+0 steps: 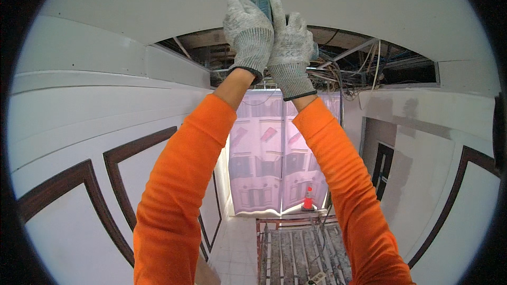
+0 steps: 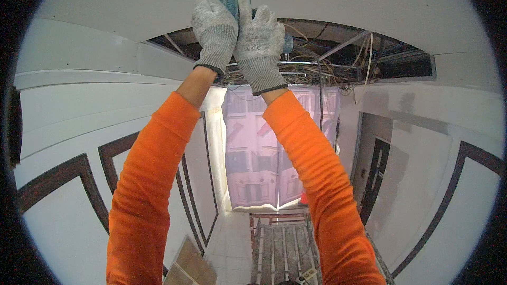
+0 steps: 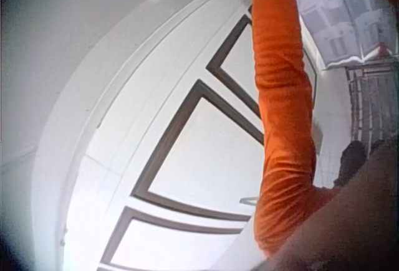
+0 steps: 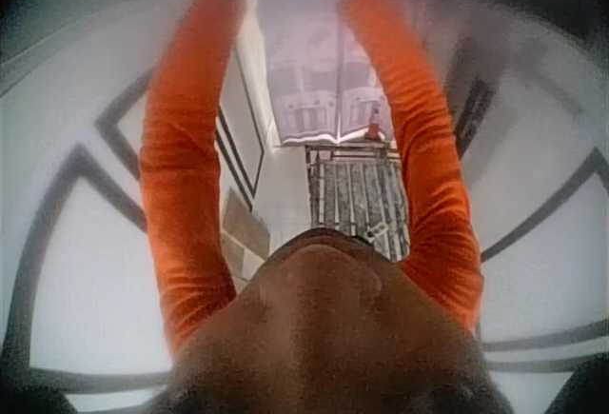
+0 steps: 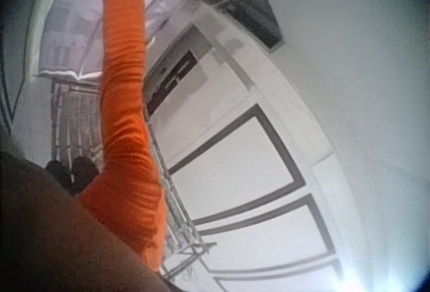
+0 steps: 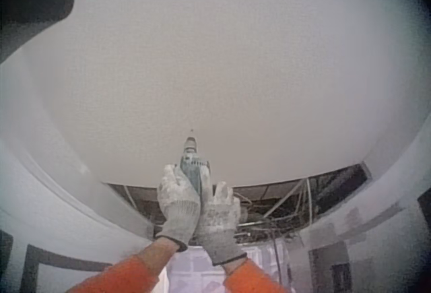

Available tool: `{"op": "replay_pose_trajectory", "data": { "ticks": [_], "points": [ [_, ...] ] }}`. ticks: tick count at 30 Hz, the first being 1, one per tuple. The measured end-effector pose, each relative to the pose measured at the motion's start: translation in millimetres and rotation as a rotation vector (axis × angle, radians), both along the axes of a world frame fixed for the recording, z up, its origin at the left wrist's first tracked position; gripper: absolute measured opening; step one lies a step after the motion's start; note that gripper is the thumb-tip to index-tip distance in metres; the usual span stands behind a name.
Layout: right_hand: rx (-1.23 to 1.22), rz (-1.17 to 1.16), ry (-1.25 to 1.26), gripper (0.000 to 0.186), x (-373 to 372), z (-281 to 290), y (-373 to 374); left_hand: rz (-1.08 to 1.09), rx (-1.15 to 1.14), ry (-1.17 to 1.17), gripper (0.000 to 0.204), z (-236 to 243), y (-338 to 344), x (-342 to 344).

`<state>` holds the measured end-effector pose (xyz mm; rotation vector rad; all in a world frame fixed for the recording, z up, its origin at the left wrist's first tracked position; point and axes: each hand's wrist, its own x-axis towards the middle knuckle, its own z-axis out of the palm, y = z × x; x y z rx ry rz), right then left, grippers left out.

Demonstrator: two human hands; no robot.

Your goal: The person drills holes into a ceiling panel while standing on scaffolding. They hold the power drill with both gloved hands, pressing the bit against the surface to create a hole, and then reposition the drill to create another hole nearby.

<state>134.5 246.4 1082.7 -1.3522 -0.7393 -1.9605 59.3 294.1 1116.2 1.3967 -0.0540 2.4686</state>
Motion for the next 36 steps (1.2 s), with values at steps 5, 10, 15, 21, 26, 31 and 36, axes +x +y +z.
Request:
{"op": "replay_pose_trajectory", "data": {
  "ticks": [5, 10, 15, 21, 26, 31, 36],
  "points": [
    [-0.018, 0.038, -0.037, 0.102, -1, -1, 1, -0.026, -0.045, 0.068, 0.038, -4, -3, -6],
    [0.016, -0.016, 0.006, 0.102, 0, 1, 2, 0.002, -0.034, 0.082, 0.037, -2, -7, -8],
    [-0.003, -0.002, 0.030, 0.101, -1, 1, 2, -0.023, -0.026, 0.086, 0.037, -2, -6, -7],
    [0.020, -0.022, -0.001, 0.102, 5, 1, 4, 0.043, 0.016, 0.040, 0.033, 6, 5, 4],
    [0.024, -0.021, -0.026, 0.101, 7, 2, 2, 0.060, 0.038, 0.045, 0.032, 5, 3, 5],
    [0.035, 0.012, -0.089, 0.104, 9, 2, 0, 0.052, 0.021, 0.055, 0.027, 7, 4, 5],
    [0.011, 0.016, -0.062, 0.104, 6, 4, -4, 0.077, 0.004, 0.090, 0.031, 6, 1, 4]
  ]
}}
